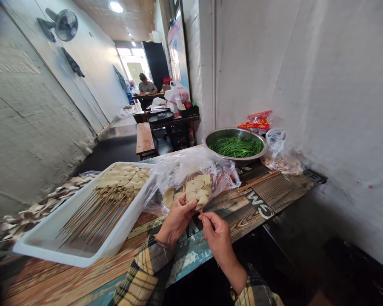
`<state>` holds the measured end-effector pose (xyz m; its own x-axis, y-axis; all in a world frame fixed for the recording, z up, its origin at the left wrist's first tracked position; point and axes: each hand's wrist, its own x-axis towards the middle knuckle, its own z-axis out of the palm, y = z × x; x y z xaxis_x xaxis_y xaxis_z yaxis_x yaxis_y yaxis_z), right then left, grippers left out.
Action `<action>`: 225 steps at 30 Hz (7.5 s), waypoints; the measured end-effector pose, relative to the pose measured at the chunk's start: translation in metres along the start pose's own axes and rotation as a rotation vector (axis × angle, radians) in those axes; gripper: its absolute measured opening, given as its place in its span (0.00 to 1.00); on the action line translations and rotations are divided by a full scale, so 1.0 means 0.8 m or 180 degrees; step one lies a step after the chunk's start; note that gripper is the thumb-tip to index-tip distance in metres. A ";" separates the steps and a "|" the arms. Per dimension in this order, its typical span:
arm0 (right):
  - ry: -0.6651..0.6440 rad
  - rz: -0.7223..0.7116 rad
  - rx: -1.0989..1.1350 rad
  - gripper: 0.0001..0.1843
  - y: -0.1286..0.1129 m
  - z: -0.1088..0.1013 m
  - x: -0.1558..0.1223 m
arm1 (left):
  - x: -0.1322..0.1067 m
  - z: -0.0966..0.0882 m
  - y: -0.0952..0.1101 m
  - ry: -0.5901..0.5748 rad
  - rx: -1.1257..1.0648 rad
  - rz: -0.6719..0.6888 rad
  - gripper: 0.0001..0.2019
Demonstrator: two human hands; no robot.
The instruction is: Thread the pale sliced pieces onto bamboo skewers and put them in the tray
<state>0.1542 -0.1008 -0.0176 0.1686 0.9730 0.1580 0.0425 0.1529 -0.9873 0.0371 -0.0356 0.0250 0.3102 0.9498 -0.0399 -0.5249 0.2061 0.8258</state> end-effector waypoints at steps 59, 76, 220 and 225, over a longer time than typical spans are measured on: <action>-0.0355 -0.0089 -0.0469 0.16 0.006 0.001 0.005 | 0.008 -0.018 0.012 0.0750 0.0158 0.0154 0.17; 0.0355 -0.0089 -0.0200 0.19 0.018 -0.106 0.032 | 0.020 -0.034 0.012 0.1145 0.2044 0.0870 0.14; -0.0678 -0.0574 -0.1125 0.16 0.016 -0.062 -0.005 | 0.011 -0.032 0.020 0.1021 0.0050 0.0256 0.12; -0.0671 -0.0583 -0.1152 0.16 0.019 -0.062 -0.005 | 0.011 -0.030 0.021 0.1064 0.0026 0.0250 0.11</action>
<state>0.2027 -0.1111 -0.0323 -0.0763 0.9552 0.2858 0.4005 0.2919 -0.8686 0.0115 -0.0183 0.0252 -0.0085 0.9875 -0.1572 -0.5302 0.1288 0.8381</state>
